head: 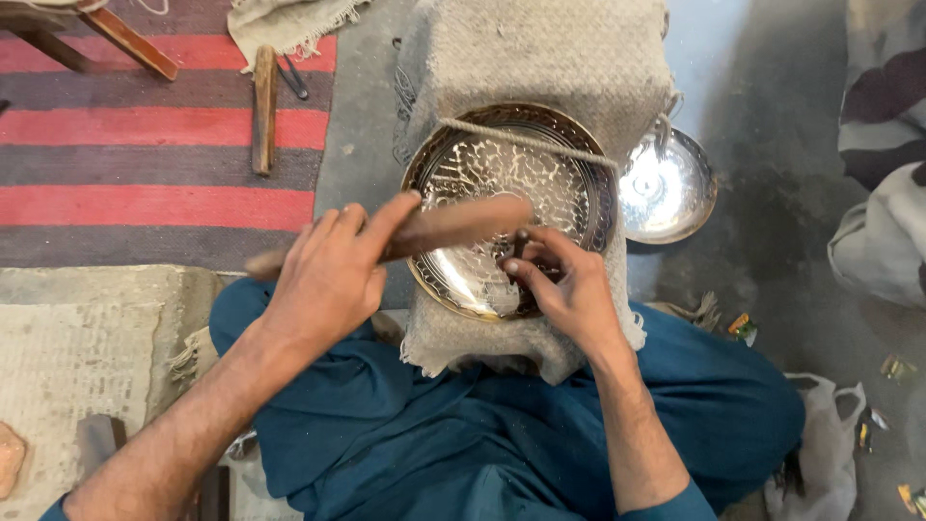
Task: The person sits cross-legged with a brass tray resting on a cloth cushion on their lap. They hold a small punch against the tray's surface with one hand and strike it with a wooden mallet held in the other hand, repeatedly repositioning the punch to hammer a decorative pattern into the metal, then lift the tray at the end.
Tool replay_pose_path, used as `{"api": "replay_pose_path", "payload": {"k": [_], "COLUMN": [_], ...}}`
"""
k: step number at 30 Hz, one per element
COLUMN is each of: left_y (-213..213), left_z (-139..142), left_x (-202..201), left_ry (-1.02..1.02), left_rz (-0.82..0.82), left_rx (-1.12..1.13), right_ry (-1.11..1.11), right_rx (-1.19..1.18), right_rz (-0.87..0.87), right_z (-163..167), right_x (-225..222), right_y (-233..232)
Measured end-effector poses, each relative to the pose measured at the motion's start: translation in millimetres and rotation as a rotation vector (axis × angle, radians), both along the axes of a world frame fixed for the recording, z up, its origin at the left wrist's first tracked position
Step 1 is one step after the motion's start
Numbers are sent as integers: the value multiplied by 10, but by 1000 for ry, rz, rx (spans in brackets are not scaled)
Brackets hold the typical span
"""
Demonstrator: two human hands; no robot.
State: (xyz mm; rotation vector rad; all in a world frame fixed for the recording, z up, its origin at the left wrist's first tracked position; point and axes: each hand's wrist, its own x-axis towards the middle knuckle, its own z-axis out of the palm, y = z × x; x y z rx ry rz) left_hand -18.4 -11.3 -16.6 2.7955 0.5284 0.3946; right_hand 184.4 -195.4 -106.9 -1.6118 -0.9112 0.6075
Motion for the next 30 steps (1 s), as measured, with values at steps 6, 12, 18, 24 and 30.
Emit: {"api": "replay_pose_path", "payload": {"k": [6,12,18,24,30], "left_y": [-5,-41,-63,-68,-29], "left_z": [57,-3,-40,-7,41], "left_x": [50,36,1,26,49], "left_ry": [-15,-8,48,-19,-48], "left_rz": [10,-28,31,-27,15], "left_rx": [-310,-331,-404,-381,-307], "right_ry": [48,140,-90,-19,-74], "right_rx": [36,98,-81,-13,-9], "right_rz": [34,57,87,81,55], "right_z": [-73,-67,17,47,49], "right_x": [-3,36,74,37,25], "right_y": [-16,-5,17,21,21]}}
